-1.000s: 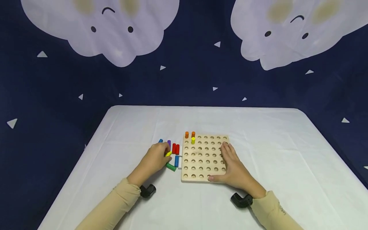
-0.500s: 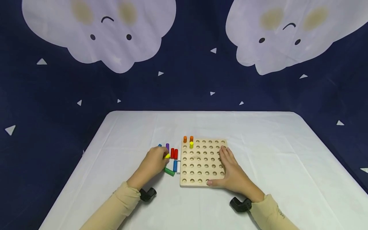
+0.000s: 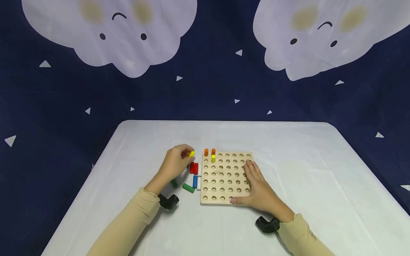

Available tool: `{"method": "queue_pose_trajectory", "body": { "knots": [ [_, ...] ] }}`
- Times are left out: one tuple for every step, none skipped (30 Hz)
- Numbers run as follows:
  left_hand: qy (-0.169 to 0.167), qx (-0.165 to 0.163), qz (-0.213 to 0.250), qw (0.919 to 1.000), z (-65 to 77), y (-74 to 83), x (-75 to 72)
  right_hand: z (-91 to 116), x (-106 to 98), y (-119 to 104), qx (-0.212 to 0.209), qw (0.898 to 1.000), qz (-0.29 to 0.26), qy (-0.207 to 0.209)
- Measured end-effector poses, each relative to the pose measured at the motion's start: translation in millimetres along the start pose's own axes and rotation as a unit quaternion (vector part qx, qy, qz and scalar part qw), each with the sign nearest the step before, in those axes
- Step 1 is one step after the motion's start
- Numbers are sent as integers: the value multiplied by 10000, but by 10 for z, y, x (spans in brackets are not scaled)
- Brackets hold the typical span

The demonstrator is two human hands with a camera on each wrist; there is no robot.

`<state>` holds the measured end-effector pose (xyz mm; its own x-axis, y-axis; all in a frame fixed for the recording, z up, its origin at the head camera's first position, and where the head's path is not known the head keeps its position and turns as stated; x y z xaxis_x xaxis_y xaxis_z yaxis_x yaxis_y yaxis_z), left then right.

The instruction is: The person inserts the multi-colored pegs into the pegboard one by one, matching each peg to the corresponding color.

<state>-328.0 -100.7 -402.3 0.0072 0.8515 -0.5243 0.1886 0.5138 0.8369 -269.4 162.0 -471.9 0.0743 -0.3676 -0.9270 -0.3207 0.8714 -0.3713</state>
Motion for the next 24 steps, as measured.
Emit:
{"method": "queue_pose_trajectory", "body": {
  "knots": [
    [30, 66, 101, 9999, -49, 44, 1, -19, -26, 2, 1, 10000, 10, 23],
    [53, 122, 214, 9997, -97, 86, 5, -37, -49, 4, -4, 10000, 17, 40],
    [79, 175, 304, 9994, -141, 124, 10, -53, -71, 5, -2, 10000, 22, 49],
    [95, 216, 390, 9990, -177, 161, 18, -66, -88, 7, -5, 10000, 37, 56],
    [93, 223, 464, 9986, -206, 184, 33, -77, -100, 9, -8, 10000, 44, 57],
    [79, 203, 526, 9984, -230, 197, 53, -85, -108, 11, -6, 10000, 54, 54],
    [64, 183, 565, 9982, -248, 203, 77, -89, -113, 13, -3, 10000, 57, 56],
    [38, 150, 593, 9981, -260, 203, 106, -91, -114, 15, -1, 10000, 56, 59],
    [6, 109, 607, 9981, -267, 195, 138, -90, -114, 15, -1, 10000, 45, 74],
    [-30, 70, 617, 9981, -268, 185, 172, -86, -112, 12, -8, 10000, 38, 88],
    [-71, 28, 623, 9980, -266, 169, 209, -81, -106, 12, -6, 9999, 22, 104],
    [-116, 1, 627, 9980, -261, 153, 247, -72, -97, 10, -4, 9999, 15, 111],
    [-159, -8, 616, 9980, -255, 138, 283, -63, -84, 10, 3, 9999, 1, 119],
    [-211, -23, 607, 9979, -245, 122, 321, -53, -70, 9, 9, 9999, -15, 116],
    [-255, -31, 590, 9979, -236, 105, 355, -42, -54, 8, 14, 9999, -26, 112],
    [-297, -29, 568, 9979, -226, 90, 388, -31, -37, 6, 17, 9999, -28, 98],
    [-335, -35, 553, 9979, -217, 73, 418, -20, -20, 9, 31, 10000, -35, 86],
    [-356, -29, 534, 9979, -211, 59, 442, -10, -6, 9, 35, 10000, -42, 73],
    [-359, -24, 519, 9980, -206, 47, 459, -1, 5, 9, 35, 10000, -50, 67],
    [-355, -24, 511, 9981, -201, 35, 474, 6, 12, 9, 32, 10000, -58, 63],
    [-345, -15, 500, 9981, -198, 27, 484, 13, 14, 7, 23, 10000, -52, 70],
    [-355, 0, 496, 9981, -193, 23, 495, 19, 15, 7, 19, 10000, -54, 77],
    [-358, 2, 497, 9981, -191, 17, 505, 23, 16, 11, 19, 9999, -59, 91],
    [-368, 5, 490, 9981, -187, 13, 515, 26, 11, 11, 16, 9999, -63, 110]
  ]
}}
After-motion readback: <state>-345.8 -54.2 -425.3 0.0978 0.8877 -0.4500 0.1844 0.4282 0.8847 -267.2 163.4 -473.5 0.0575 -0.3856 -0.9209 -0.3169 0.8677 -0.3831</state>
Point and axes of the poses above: each hand's wrist, its own z-axis away from the middle knuckle, its own x-axis out of the palm, y = z × x, the point moved 10 cm from there along -z, towards the middle knuckle, and after that the axes turned 12 degrees about z, right-handed, at the moved point
